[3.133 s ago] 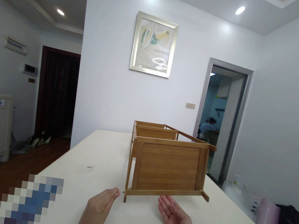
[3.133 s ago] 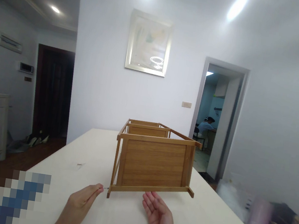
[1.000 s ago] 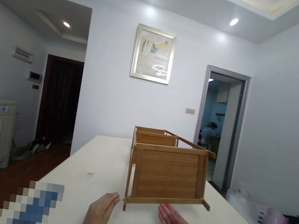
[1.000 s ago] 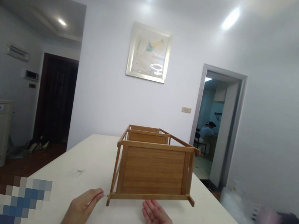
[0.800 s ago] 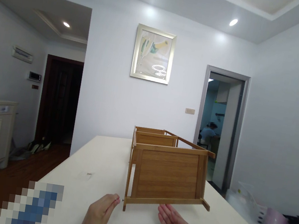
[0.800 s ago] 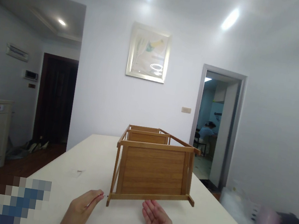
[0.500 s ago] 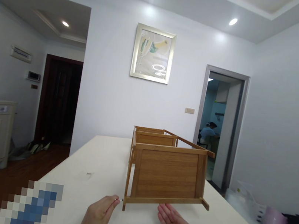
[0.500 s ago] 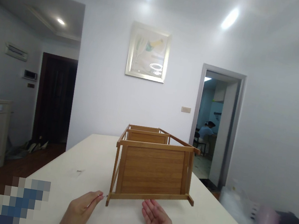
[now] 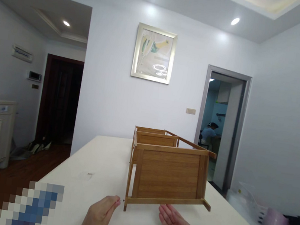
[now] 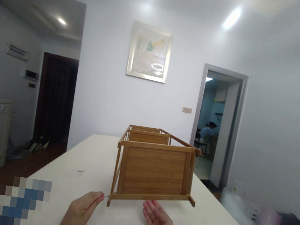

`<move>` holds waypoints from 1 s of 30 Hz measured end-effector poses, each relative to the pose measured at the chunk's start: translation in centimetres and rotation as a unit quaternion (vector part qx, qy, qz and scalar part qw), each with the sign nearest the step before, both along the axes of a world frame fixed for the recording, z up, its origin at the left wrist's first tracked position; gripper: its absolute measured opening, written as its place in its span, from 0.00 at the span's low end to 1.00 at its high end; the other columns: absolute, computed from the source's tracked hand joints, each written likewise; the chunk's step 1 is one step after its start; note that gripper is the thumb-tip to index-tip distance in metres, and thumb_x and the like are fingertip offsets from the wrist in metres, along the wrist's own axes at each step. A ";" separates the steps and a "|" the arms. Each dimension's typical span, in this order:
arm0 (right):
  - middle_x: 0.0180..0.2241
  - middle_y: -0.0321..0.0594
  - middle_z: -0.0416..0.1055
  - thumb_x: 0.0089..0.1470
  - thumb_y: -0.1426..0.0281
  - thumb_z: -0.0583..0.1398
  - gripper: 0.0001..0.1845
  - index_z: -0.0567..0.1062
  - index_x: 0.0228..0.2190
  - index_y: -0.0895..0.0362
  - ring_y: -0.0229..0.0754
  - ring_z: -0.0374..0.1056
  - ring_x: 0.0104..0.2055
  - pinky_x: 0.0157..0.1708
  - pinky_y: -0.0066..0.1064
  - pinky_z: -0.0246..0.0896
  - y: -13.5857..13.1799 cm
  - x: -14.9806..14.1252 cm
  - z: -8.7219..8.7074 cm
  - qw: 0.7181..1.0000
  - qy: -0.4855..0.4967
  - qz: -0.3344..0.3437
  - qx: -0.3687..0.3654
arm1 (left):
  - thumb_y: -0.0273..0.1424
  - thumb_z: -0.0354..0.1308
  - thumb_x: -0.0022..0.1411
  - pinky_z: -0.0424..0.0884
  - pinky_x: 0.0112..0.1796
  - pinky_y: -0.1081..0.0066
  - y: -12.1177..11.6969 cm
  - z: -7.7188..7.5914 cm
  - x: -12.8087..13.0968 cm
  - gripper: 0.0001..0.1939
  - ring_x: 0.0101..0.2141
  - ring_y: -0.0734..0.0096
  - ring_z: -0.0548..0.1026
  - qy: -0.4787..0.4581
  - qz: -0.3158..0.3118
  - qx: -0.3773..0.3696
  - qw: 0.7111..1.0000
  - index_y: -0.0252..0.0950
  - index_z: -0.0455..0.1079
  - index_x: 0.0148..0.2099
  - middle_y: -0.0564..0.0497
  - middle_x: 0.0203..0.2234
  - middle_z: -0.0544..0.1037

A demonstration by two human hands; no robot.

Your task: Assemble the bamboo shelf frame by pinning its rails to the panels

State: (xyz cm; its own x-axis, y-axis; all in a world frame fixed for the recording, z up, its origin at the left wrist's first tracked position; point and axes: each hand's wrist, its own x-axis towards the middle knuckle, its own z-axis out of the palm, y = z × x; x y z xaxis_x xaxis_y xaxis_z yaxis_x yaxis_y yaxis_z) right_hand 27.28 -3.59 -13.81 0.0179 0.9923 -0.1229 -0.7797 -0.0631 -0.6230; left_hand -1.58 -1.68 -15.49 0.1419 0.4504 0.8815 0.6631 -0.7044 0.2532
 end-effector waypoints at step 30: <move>0.42 0.55 0.78 0.37 0.75 0.68 0.23 0.73 0.39 0.65 0.52 0.74 0.47 0.52 0.40 0.66 0.3 -0.1 0.0 1.000 0.005 0.001 0.001 | 0.28 0.52 0.65 0.75 0.40 0.78 -0.2 0.1 0.1 0.07 0.35 0.75 0.79 0.025 -0.035 -0.027 0.999 0.40 0.70 0.43 0.52 0.35 0.80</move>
State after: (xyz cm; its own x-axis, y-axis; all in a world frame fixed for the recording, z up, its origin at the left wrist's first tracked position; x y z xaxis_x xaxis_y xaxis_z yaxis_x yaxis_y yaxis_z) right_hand 27.19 -3.29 -13.78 0.0157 0.9925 -0.1209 -0.7853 -0.0626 -0.6159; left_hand -1.51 -1.85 -15.38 0.2177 0.4851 0.8469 0.6260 -0.7352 0.2602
